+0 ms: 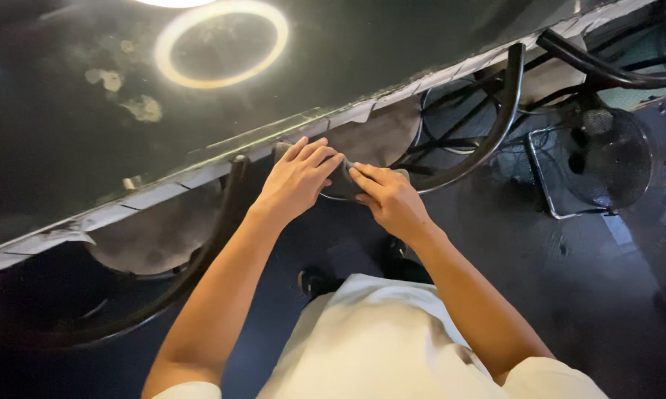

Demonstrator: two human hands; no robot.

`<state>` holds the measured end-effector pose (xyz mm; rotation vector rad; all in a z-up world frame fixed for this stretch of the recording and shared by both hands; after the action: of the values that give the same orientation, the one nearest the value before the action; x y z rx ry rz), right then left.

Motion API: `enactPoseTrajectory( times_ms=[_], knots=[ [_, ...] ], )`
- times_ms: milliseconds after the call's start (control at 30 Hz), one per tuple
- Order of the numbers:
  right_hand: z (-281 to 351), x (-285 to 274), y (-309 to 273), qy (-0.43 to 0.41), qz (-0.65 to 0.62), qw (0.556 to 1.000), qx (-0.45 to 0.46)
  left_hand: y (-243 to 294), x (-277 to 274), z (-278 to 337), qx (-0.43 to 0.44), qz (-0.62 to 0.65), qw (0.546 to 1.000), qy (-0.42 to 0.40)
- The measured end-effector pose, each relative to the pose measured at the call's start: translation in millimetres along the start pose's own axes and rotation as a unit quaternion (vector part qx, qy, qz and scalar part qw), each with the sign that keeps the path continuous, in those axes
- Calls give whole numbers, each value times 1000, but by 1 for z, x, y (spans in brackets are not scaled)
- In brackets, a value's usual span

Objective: The recorder wipes down a bar counter and then the metal railings of bar stools using a cleaning cloth.

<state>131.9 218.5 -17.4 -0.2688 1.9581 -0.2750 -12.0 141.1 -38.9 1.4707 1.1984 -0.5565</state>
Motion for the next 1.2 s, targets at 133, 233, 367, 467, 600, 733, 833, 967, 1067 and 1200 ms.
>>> enactPoseTrajectory(
  times_ms=[133, 233, 367, 467, 600, 733, 833, 967, 1067, 1200],
  knots=[
    [20, -18, 18, -22, -6, 999, -34, 30, 6, -8, -6, -10, 1000, -27],
    [35, -38, 37, -34, -49, 997, -49, 65, 18, -14, -20, -30, 999, -35],
    [58, -63, 80, -80, -85, 990, -79, 116, 44, -29, -51, -119, 991, -15],
    [78, -89, 116, -109, -80, 986, -98, 159, 71, -48, -93, -176, 980, -6],
    [99, -126, 176, -130, -61, 985, -95, 203, 112, -87, -170, -209, 963, 17],
    [99, -153, 243, -138, -91, 984, -72, 235, 153, -137, -220, -218, 950, 38],
    [89, -163, 288, -119, -132, 981, -81, 247, 178, -175, -266, -233, 934, 58],
    [69, -170, 333, -61, -192, 976, -81, 247, 210, -225, -314, -223, 920, 73],
    [57, -170, 354, 0, -214, 973, -92, 242, 227, -260, -344, -211, 912, 70],
    [50, -171, 362, 60, -206, 973, -83, 236, 233, -274, -370, -178, 911, 48]
  ],
)
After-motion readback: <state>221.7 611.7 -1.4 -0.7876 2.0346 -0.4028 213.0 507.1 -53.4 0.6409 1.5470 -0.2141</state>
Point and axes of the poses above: each hand's wrist, its own z-axis away from the middle knuckle, its own x-axis out of the palm, y = z × x, the point moved 7 cm from there along -z, towards the middle knuckle, and after that the axes turned 15 degrees about -x, right-handed, at the moved point
